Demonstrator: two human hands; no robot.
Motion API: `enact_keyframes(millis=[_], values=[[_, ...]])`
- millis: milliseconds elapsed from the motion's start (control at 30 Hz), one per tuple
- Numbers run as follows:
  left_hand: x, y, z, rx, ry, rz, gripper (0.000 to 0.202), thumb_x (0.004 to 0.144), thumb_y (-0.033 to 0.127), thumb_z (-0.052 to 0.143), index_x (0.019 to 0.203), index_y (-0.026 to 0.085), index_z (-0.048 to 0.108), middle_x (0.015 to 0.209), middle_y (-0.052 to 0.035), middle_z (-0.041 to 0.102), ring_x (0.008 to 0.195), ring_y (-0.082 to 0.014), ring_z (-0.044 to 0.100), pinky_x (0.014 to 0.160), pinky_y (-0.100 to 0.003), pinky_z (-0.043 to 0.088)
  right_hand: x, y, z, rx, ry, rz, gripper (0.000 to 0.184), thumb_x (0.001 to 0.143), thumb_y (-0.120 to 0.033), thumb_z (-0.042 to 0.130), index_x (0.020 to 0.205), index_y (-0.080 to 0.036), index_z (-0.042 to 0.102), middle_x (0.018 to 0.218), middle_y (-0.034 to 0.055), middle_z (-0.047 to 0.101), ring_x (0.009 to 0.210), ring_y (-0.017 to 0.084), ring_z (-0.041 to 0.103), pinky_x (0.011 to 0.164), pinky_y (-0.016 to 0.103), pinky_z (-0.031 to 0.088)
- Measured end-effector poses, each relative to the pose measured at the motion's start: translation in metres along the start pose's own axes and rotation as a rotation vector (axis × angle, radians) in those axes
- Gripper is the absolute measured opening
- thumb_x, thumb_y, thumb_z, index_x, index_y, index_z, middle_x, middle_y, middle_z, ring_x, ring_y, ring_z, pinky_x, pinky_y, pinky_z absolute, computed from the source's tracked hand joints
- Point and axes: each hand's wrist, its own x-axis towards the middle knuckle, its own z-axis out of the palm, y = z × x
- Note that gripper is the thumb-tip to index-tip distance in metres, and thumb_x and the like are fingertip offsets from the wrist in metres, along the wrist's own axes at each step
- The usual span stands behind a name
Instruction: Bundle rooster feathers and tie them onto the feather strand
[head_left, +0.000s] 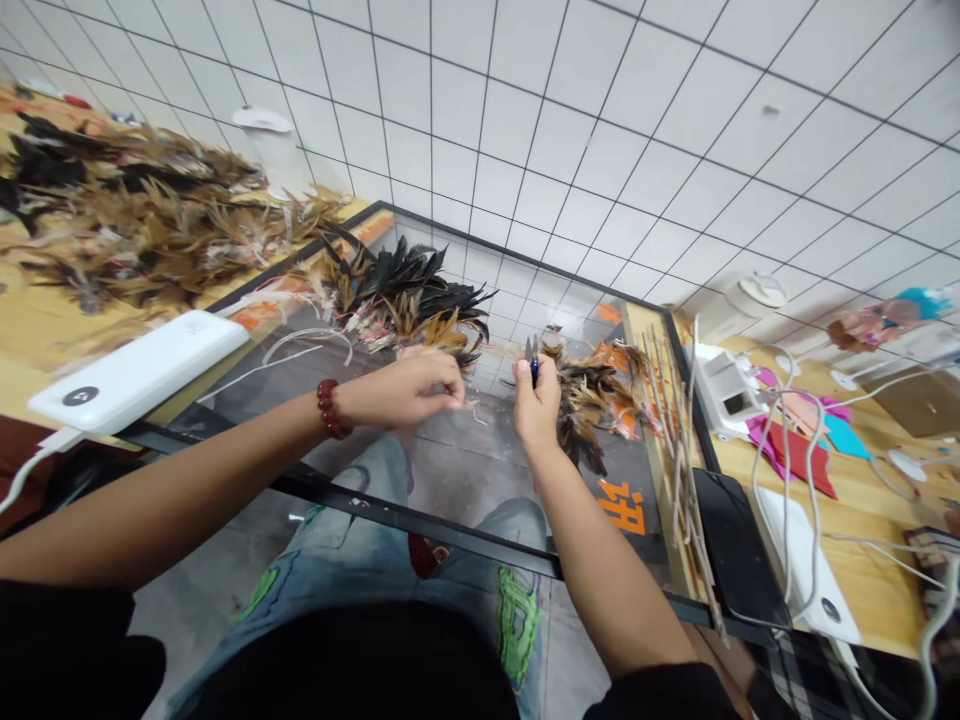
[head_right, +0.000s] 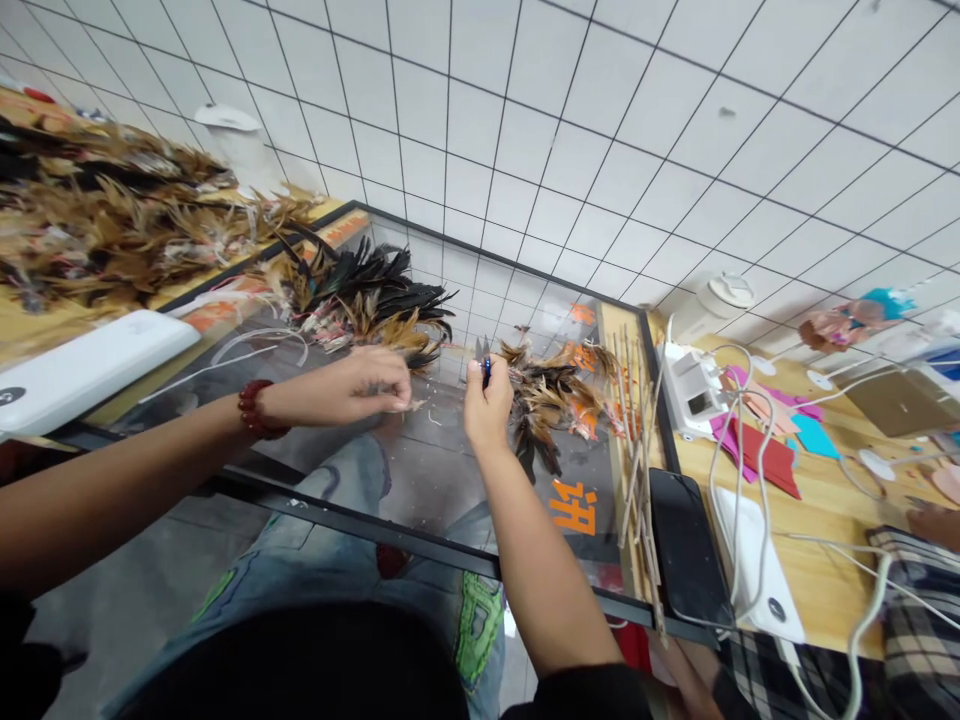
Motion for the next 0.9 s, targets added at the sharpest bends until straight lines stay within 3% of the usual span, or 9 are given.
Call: enact_keyframes(millis=[67,167,233,367,467,567,667,800,900], values=[[0.028,0.001,-0.007,-0.039,0.010,0.007,0.021,0.084,0.027,0.048,0.078,0.019,0.067,0.087,-0.0049,0.069,0.083,-0.0171,0.061,0.082,-0.030,0.042,0.000,0.000,0.000,0.012,0.000,0.000,0.024,0.091,-0.043,0.045,0.086,-0.020,0.050,0.076,-0.0021,0.051,0.072,0.014,0.046,0.073,0.027,0.037],[0.077,-0.012,-0.012,0.221,0.125,-0.139,0.019,0.080,0.022,0.049,0.077,0.017,0.067,0.086,-0.0090,0.071,0.085,-0.0213,0.062,0.083,-0.034,0.040,0.001,0.001,0.001,0.008,0.006,0.012,0.024,0.091,-0.044,0.045,0.087,-0.021,0.049,0.075,-0.0025,0.050,0.072,0.014,0.045,0.072,0.027,0.037],[0.103,-0.024,-0.012,0.396,0.042,-0.102,0.017,0.077,0.020,0.051,0.075,0.018,0.067,0.080,-0.0084,0.071,0.083,-0.0222,0.062,0.087,-0.038,0.037,0.001,0.002,0.001,0.001,0.009,0.020,0.024,0.090,-0.044,0.046,0.086,-0.021,0.049,0.074,-0.0031,0.048,0.071,0.013,0.043,0.071,0.026,0.036],[0.126,-0.042,-0.005,0.652,-0.154,0.033,0.018,0.066,0.008,0.054,0.068,0.019,0.068,0.077,-0.0079,0.072,0.082,-0.0223,0.062,0.099,-0.045,0.030,0.003,0.005,0.004,0.035,0.005,0.035,0.024,0.090,-0.044,0.046,0.083,-0.021,0.047,0.071,-0.0043,0.044,0.068,0.013,0.040,0.069,0.026,0.036],[0.129,-0.046,-0.006,0.699,-0.146,0.059,0.017,0.065,0.006,0.054,0.059,0.017,0.065,0.076,-0.0084,0.072,0.084,-0.0242,0.061,0.103,-0.051,0.025,0.004,0.006,0.005,0.064,0.008,0.051,0.024,0.090,-0.044,0.045,0.082,-0.022,0.045,0.069,-0.0047,0.043,0.066,0.012,0.039,0.068,0.025,0.037],[0.126,-0.043,-0.015,0.414,0.148,-0.085,0.015,0.074,0.019,0.055,0.068,0.018,0.069,0.082,-0.0060,0.072,0.089,-0.0241,0.061,0.102,-0.052,0.029,0.005,0.008,0.006,0.067,0.011,0.062,0.025,0.090,-0.045,0.045,0.080,-0.022,0.045,0.068,-0.0048,0.043,0.066,0.012,0.039,0.067,0.025,0.036],[0.118,-0.032,-0.026,-0.091,0.387,-0.304,0.016,0.075,0.033,0.062,0.072,0.019,0.069,0.075,-0.0033,0.069,0.083,-0.0211,0.062,0.087,-0.041,0.044,0.007,0.011,0.007,0.082,0.014,0.066,0.027,0.089,-0.046,0.045,0.081,-0.021,0.046,0.070,-0.0043,0.044,0.066,0.012,0.040,0.069,0.025,0.037],[0.105,-0.017,-0.033,-0.580,0.386,-0.477,0.021,0.071,0.034,0.070,0.063,0.016,0.059,0.061,-0.0033,0.062,0.065,-0.0158,0.061,0.068,-0.034,0.051,0.006,0.007,0.004,0.108,0.042,0.051,0.029,0.090,-0.049,0.043,0.086,-0.020,0.049,0.072,-0.0031,0.047,0.068,0.013,0.042,0.069,0.026,0.038],[0.109,-0.014,-0.033,-0.708,0.345,-0.577,0.025,0.067,0.031,0.075,0.061,0.016,0.055,0.057,-0.0038,0.061,0.056,-0.0133,0.059,0.061,-0.032,0.051,-0.002,-0.005,0.001,0.052,-0.120,-0.125,0.029,0.089,-0.049,0.045,0.084,-0.021,0.051,0.070,-0.0025,0.048,0.065,0.013,0.044,0.066,0.026,0.037]])
